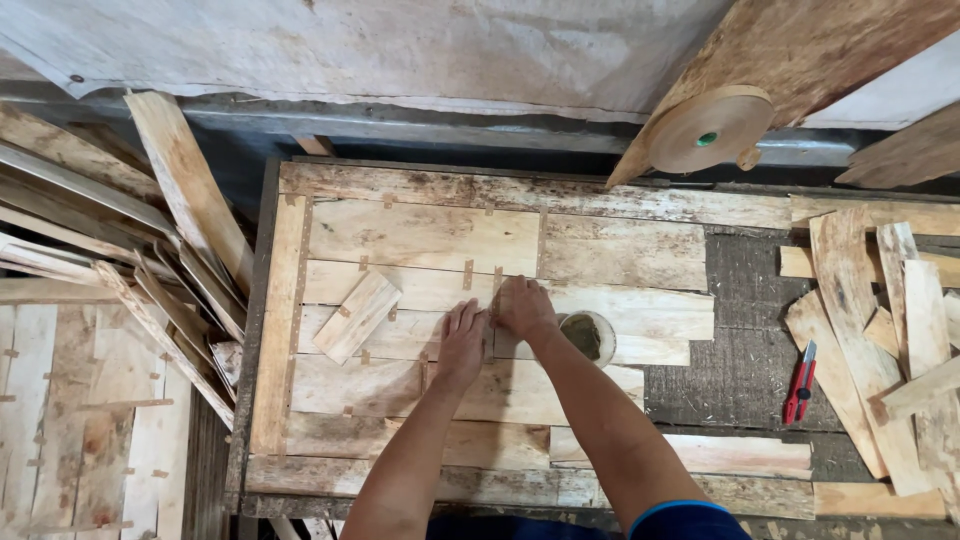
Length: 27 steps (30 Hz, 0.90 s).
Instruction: The recorder is gluing and trimming wood veneer pieces to assemble a decorative or composite wooden panel on a workbench.
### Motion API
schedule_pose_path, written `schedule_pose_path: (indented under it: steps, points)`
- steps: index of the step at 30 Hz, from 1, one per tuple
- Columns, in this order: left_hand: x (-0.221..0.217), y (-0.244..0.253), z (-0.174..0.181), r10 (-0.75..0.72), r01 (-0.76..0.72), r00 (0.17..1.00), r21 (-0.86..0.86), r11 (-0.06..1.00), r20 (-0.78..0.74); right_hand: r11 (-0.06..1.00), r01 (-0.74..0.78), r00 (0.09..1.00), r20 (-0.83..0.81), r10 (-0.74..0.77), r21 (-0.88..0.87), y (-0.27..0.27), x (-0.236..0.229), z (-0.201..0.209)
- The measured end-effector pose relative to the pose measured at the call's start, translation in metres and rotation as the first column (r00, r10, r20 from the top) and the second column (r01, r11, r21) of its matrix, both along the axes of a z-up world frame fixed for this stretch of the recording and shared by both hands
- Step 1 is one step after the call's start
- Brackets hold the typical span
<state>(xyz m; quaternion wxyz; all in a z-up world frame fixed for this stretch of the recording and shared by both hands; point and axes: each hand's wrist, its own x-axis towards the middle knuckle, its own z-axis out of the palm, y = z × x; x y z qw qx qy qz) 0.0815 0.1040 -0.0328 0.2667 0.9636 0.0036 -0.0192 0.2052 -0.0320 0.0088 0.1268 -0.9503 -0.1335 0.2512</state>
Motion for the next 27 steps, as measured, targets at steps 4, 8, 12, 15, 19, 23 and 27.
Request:
schedule_pose_path:
  steps: [4,8,12,15,19,23,27]
  points:
    - [0.001,0.000,0.006,-0.007,0.007,1.000,0.000,1.000,-0.011,0.986,-0.162,0.974,0.171,0.152,0.047,-0.017,0.006,-0.038]
    - [0.000,0.000,-0.001,-0.001,0.001,0.999,0.009,1.000,-0.033,0.983,0.081,0.995,-0.064,-0.072,0.162,-0.019,0.013,-0.031]
    - [0.000,0.000,0.003,0.006,-0.006,1.000,0.001,1.000,-0.031,0.993,0.109,0.993,-0.060,-0.106,0.042,-0.004,0.014,-0.027]
    - [0.003,0.000,0.014,-0.013,0.017,0.998,0.082,0.996,-0.056,0.977,0.204,0.978,-0.050,-0.201,0.065,-0.001,0.017,-0.048]
    - [0.010,0.000,0.015,-0.045,0.062,0.987,0.104,0.993,-0.155,0.958,0.252,0.968,-0.022,-0.251,0.136,-0.012,0.025,-0.103]
    - [0.010,-0.003,0.011,-0.051,0.074,0.982,0.122,0.990,-0.182,0.996,0.085,0.996,-0.025,-0.084,0.031,-0.013,0.021,-0.058]
    - [0.010,-0.003,0.003,-0.043,0.068,0.984,0.140,0.988,-0.173,0.990,0.022,0.999,-0.048,-0.016,0.143,-0.022,0.028,-0.048]
